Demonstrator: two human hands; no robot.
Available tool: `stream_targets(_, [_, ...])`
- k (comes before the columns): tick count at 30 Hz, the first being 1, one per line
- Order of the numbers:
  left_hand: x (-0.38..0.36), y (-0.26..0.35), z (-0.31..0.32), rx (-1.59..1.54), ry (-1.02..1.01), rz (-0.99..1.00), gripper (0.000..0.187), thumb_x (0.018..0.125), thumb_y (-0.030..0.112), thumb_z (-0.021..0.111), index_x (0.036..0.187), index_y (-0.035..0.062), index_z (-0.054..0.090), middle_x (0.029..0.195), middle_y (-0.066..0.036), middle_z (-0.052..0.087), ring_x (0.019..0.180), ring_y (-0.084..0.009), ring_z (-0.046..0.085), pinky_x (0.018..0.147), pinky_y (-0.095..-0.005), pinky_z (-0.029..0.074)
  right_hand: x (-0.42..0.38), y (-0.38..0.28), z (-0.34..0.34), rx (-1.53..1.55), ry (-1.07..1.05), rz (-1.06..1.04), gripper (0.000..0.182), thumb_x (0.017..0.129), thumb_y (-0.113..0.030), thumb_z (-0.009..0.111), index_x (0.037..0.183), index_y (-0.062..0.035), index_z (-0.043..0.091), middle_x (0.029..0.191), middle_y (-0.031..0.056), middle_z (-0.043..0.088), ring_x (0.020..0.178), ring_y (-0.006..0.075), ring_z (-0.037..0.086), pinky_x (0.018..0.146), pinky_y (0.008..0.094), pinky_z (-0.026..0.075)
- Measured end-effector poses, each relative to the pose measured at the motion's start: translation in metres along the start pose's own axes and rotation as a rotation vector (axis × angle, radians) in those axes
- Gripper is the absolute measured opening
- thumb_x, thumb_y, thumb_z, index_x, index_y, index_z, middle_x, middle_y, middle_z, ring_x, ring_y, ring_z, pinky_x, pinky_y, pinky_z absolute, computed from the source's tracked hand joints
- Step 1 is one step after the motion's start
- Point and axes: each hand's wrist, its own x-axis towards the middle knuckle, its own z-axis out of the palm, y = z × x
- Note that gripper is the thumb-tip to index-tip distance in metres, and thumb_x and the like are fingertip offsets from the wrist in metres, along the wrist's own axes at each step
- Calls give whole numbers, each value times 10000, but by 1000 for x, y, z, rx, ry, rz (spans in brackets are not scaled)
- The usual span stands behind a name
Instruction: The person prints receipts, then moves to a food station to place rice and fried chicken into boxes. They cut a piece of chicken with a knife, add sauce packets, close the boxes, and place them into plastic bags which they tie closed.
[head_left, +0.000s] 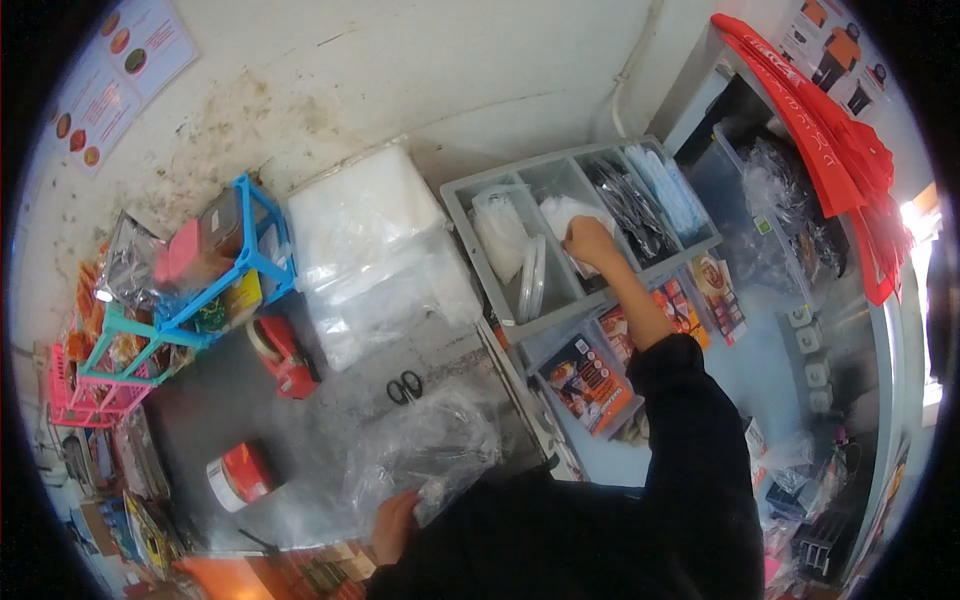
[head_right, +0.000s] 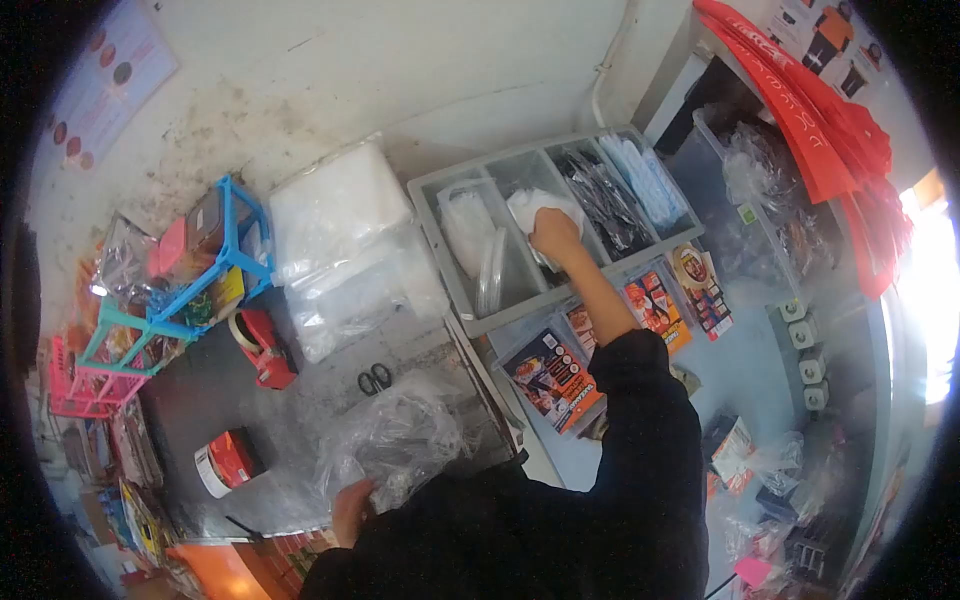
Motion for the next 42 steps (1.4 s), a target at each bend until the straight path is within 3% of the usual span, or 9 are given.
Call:
stream_targets(3, [-28,-38,2,895,858,605,122,790,106,580,898,79,628,1216,-226,441,1126,-338,435,878,-391,406,-1,5,14,-38,63,8,136,677,-149,634,743,-30,644,801,196,619,765,338,609,699,402,474])
stream_targets(4, [-52,-53,17,897,860,598,122,790,106,580,898,79,628,1216,-226,441,1126,-338,435,878,-391,406,-5,8,17,-78,95,71,163,661,-173,674,720,-25,638,805,203,619,764,328,617,690,413,479])
stream_targets(6, [-99,-82,51,268,394,-428,113,817,140,572,856,60,641,1191,-200,444,1120,-308,436,875,-375,399,-7,20,6,44,123,36,177,635,-180,704,710,-33,640,786,188,622,743,327,617,676,405,478])
stream_targets(11, [-23,-57,39,-244,797,-592,394,778,132,623,1137,29,496,1212,-205,396,1185,-314,377,915,-406,368,-2,23,-22,299,112,32,187,613,-177,737,677,-33,636,697,160,620,727,316,612,669,376,469])
stream_targets(22, [-45,-60,-60,252,329,-599,904,602,76,657,1373,152,191,1303,-254,340,1171,-448,348,938,-443,362,-16,8,-66,257,711,93,345,761,-109,573,1052,9,431,768,219,606,697,321,609,655,386,461])
stream_targets(25, [-56,-60,-67,264,299,-591,908,613,90,654,1380,150,171,1313,-268,317,1171,-453,346,932,-434,372,-61,-78,-110,827,704,-35,233,773,-106,562,965,9,499,786,202,616,646,297,606,626,360,457])
stream_targets(31, [-68,-73,-78,174,311,-639,894,641,114,661,1381,142,160,1294,-299,315,1165,-458,348,924,-450,370,-59,-84,-103,276,1005,110,95,748,-113,591,760,-18,594,770,150,623,688,302,608,625,369,458])
stream_targets(33, [-75,-84,-79,181,312,-568,891,645,118,666,1381,151,164,1293,-298,316,1160,-458,355,920,-452,374,-39,-33,-58,-56,577,192,69,727,-92,596,718,-25,581,728,150,598,724,328,590,660,400,458])
stream_targets(42, [-63,-36,-103,727,303,-577,511,691,111,658,1178,119,506,1345,-233,270,1154,-400,402,962,-445,329,-36,-13,-92,276,614,32,165,756,-182,643,701,-31,604,702,96,594,609,243,548,581,352,428])
